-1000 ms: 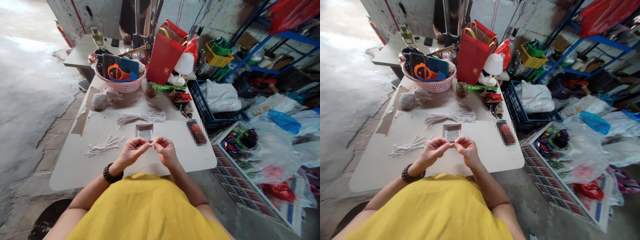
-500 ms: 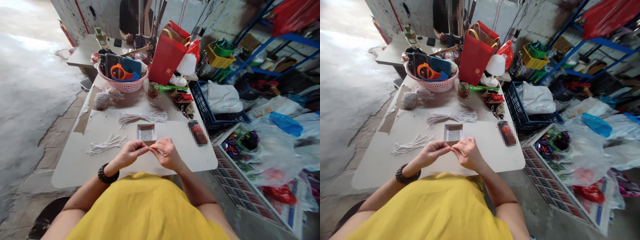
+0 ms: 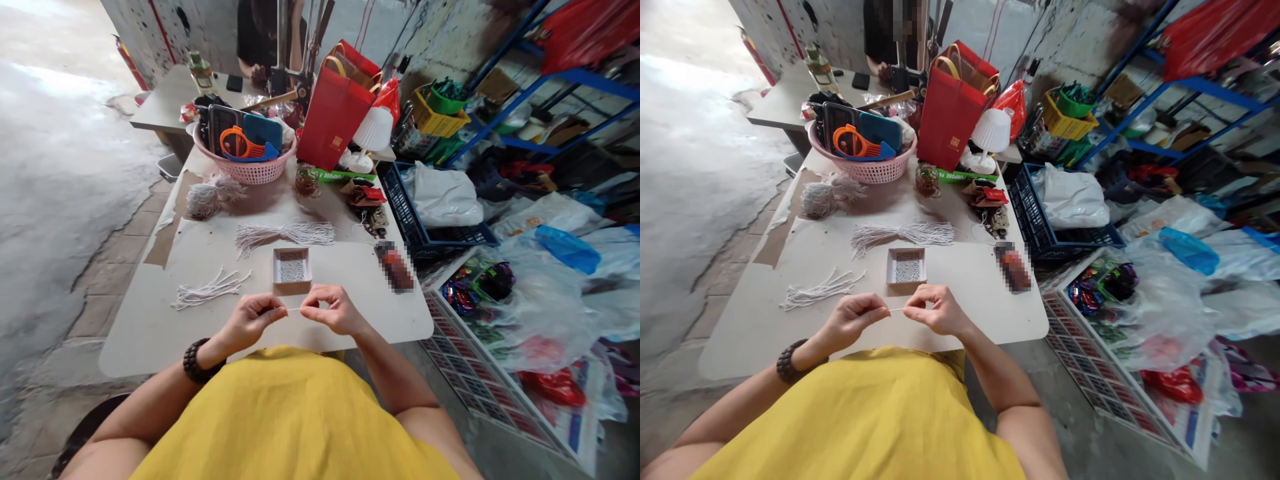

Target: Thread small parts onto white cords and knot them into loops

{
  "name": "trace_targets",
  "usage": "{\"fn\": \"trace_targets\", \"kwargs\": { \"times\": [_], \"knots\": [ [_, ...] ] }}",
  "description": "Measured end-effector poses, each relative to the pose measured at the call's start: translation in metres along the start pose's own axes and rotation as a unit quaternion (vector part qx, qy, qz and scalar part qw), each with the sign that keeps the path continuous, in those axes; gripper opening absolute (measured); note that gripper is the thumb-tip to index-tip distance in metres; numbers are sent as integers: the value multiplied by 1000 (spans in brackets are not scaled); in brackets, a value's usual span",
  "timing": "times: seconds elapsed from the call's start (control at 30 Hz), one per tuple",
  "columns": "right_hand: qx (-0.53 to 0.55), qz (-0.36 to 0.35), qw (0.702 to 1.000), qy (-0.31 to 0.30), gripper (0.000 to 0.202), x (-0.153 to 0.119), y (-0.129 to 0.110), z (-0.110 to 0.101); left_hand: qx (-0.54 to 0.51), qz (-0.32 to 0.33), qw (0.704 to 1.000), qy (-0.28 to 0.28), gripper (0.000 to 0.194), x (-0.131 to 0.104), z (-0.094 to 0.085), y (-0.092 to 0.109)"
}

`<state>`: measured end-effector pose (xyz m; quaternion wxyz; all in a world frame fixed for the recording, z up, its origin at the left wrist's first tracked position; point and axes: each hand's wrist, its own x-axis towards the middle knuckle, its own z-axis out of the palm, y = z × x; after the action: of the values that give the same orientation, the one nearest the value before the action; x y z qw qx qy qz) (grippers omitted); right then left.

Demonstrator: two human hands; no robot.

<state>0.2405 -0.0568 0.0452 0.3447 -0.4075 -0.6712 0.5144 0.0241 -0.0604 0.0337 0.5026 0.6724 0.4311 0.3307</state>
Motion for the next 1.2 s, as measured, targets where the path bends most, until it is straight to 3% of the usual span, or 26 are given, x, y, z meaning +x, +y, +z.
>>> {"fn": "trace_targets", "kwargs": {
  "times": [0.1,0.17,0.23,0.3,0.4,0.5,0.57,0.7,0.8,0.93,1.03,1.1,1.17,1.2],
  "knots": [
    [-38,28,998,-31,16,32,12,-9,102,-6,993,52,27,3,-16,-12],
    [-148,35,988,16,19,64,21,-17,204,-33,972,110,24,4,-33,-24],
    [-310,60,947,62,21,100,29,-24,312,-70,931,174,26,4,-51,-38],
    [-445,115,887,44,23,132,35,-26,402,-91,894,174,30,2,-67,-51],
    [-490,145,859,26,22,163,42,-21,482,-39,863,148,31,1,-79,-63],
    [-496,155,854,21,19,174,47,-17,512,42,841,169,33,8,-75,-62],
    [-487,161,858,19,19,174,48,-20,505,91,845,152,30,18,-67,-54],
    [-436,157,885,41,14,171,47,-30,498,137,854,56,29,54,-43,-35],
    [-375,133,912,97,15,170,43,-41,518,131,845,-19,23,84,-23,-24],
    [-278,102,940,172,22,159,31,-66,523,72,847,-65,10,110,-4,-18],
    [-140,64,970,188,20,127,25,-87,517,48,851,-82,13,117,0,-20],
    [-72,58,983,158,21,95,26,-94,518,42,850,-87,16,118,0,-22],
    [-155,95,976,123,20,62,31,-95,517,36,850,-91,19,119,-1,-24],
    [-239,137,956,104,18,47,35,-93,516,33,851,-93,19,119,-1,-25]
  ]
}}
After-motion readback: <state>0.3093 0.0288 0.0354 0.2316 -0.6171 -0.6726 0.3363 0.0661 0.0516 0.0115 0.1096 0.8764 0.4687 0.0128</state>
